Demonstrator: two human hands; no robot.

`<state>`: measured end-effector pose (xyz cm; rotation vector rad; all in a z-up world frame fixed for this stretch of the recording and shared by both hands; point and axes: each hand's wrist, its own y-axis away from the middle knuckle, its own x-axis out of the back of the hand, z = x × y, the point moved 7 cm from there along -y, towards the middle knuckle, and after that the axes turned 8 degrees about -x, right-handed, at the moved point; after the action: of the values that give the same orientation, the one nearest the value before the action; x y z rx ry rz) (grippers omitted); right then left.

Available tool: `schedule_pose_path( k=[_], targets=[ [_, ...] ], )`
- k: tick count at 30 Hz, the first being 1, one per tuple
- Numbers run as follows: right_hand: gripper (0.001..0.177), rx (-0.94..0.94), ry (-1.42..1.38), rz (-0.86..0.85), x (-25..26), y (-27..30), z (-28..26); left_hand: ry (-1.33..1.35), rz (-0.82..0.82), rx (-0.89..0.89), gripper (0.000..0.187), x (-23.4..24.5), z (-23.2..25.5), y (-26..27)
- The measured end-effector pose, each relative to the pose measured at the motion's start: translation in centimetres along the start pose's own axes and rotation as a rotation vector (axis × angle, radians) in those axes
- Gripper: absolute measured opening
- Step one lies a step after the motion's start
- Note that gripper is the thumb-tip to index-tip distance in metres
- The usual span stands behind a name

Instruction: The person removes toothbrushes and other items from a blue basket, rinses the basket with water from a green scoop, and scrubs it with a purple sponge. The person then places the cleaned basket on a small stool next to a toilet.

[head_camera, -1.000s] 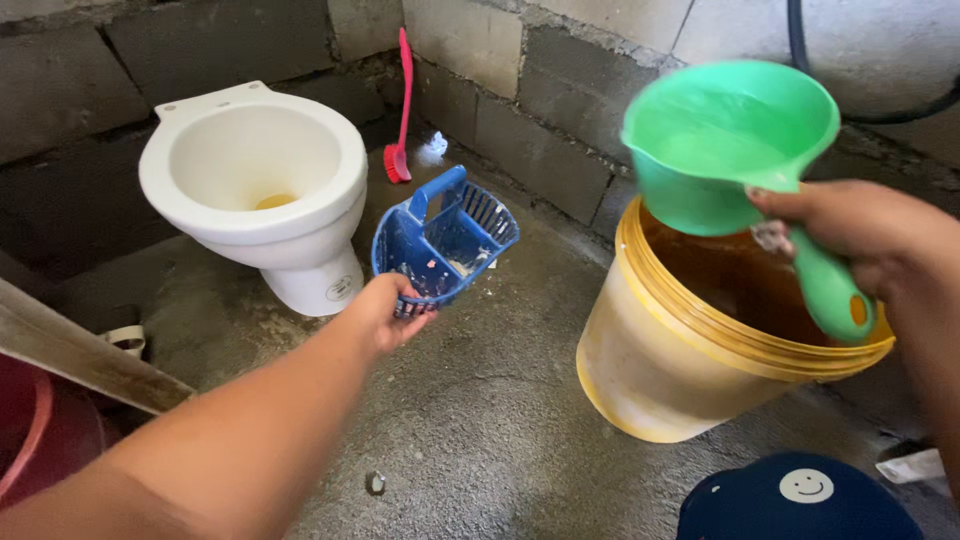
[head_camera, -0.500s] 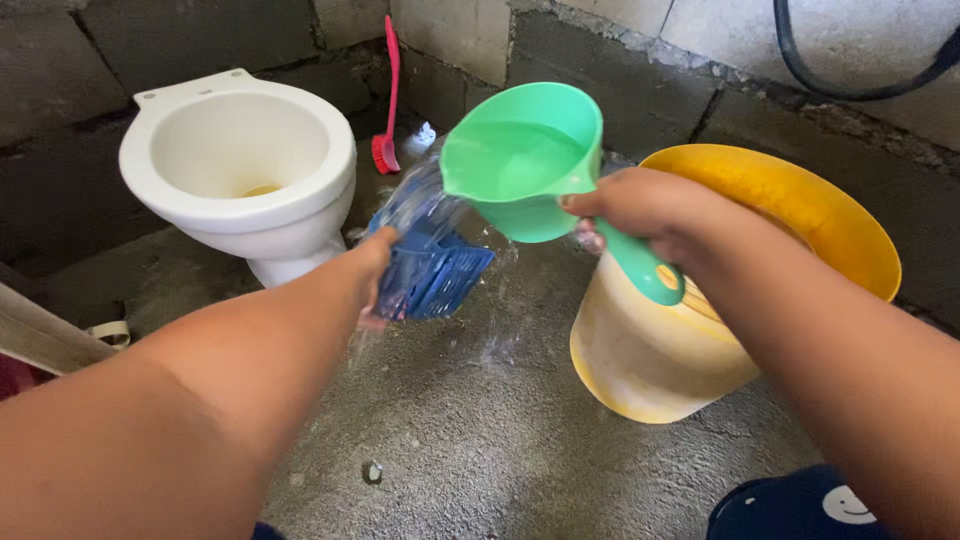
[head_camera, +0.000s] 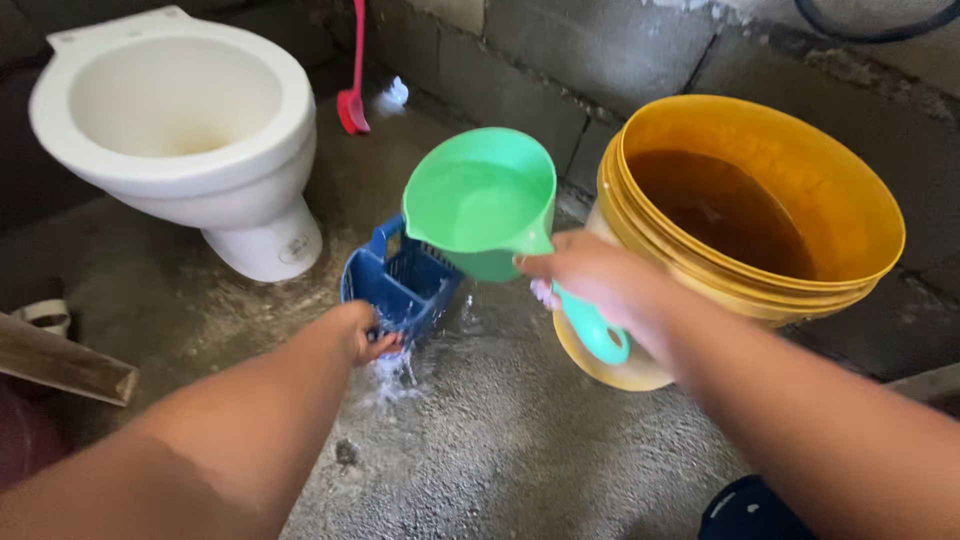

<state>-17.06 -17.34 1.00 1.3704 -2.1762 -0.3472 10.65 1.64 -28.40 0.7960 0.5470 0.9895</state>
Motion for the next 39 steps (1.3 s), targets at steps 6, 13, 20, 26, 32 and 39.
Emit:
schedule_pose_path(
  k=[6, 13, 20, 26, 32, 39],
  targets=[
    [0.031, -0.039, -0.014, 0.019, -3.6, -0.9, 8.3, -0.097, 0.091, 0.015, 0.024, 4.5, -7.3, -10.9],
    [0.015, -0.192, -0.072, 0.068, -4.1, -3.5, 15.7, -0.477, 0.296, -0.087, 0.034, 6.7, -6.9, 1.7],
    [0.026, -0.202, -0.218, -0.017, -6.0, -6.0, 22.5, -1.303, 0.556, -0.916, 0.053, -0.4, 1.5, 19.5],
    [0.035, -0.243, -0.203, 0.021, -5.8, -6.0, 26.0, -1.718, -0.027, -0.619, 0.072, -3.2, -3.0, 16.6],
    [0.048, -0.38, 0.471, -0.019, -3.4, -7.1, 26.4, -1.749, 0.057, -0.742, 0.044, -2.9, -3.6, 14.3],
    [0.042, -0.365, 0.197, -0.214, -0.3, -18.3, 23.2, -1.588, 0.047, -0.766, 0.046, -2.0, -2.9, 12.0]
  ],
)
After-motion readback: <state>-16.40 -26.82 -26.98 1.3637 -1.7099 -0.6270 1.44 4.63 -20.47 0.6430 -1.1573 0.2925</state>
